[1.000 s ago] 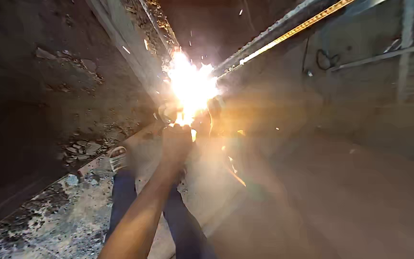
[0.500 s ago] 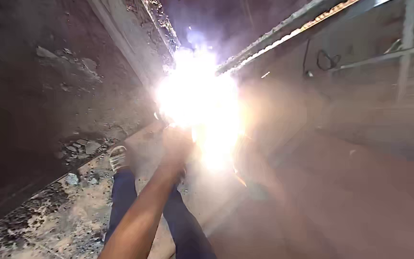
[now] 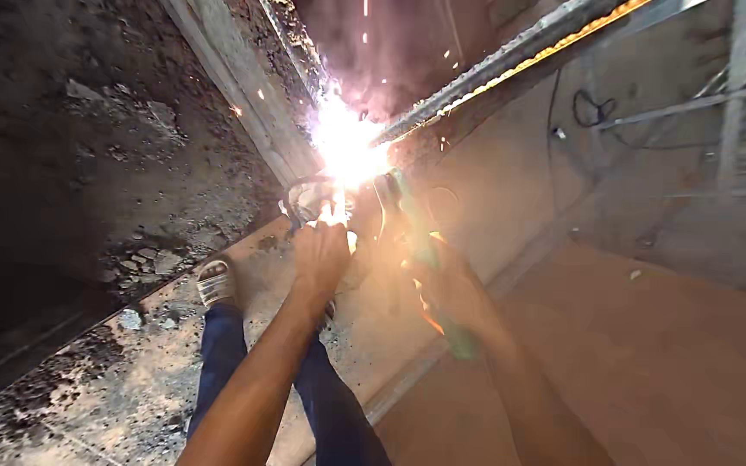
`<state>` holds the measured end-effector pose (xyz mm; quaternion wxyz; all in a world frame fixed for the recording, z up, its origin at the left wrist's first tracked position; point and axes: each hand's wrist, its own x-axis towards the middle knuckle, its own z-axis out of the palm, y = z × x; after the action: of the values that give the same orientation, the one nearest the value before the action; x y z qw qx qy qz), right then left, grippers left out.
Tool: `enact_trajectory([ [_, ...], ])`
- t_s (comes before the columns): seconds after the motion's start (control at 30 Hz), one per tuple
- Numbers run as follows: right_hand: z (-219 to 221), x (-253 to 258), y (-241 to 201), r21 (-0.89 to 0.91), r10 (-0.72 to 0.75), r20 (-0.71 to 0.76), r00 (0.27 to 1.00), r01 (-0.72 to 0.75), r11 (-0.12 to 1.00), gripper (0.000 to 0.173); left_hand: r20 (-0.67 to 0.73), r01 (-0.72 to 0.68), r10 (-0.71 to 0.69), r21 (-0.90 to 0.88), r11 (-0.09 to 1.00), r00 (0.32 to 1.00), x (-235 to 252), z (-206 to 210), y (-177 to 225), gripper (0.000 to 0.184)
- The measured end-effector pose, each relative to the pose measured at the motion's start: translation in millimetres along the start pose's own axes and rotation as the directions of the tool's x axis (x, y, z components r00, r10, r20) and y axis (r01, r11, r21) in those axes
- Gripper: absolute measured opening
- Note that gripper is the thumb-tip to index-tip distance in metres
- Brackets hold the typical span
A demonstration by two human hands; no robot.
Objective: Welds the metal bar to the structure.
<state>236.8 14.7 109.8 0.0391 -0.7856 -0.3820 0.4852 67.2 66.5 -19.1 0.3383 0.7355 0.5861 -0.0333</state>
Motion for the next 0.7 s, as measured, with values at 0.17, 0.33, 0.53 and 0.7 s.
enact_trajectory([
  [0.17,-0.9,-2.8,0.5,-0.030,0.017,0.004,1.000,-0.017,0.999,0.046,-0.020,-0.019,0.020,0.033,0.999,1.000,-1.8,6.9,-2.6,0.023],
  [0.33,-1.8,-2.8,0.2,-0.050,0.030,0.007,1.000,-0.030,0.998,0.049,0.010,-0.033,0.033,0.002,0.999,0.999,-4.5,2.9,-2.8,0.022],
  [0.53,-1.3,-3.9,-1.8,-0.046,-0.020,-0.007,1.000,0.019,0.999,0.036,0.054,-0.044,0.050,-0.114,0.992,0.997,-20.1,6.9,-9.6,0.022],
  [0.7,-0.2,1.1,0.4,-0.053,0.025,0.005,1.000,-0.024,0.998,0.052,-0.121,-0.029,0.020,-0.074,0.997,0.992,4.5,11.8,-3.8,0.055],
])
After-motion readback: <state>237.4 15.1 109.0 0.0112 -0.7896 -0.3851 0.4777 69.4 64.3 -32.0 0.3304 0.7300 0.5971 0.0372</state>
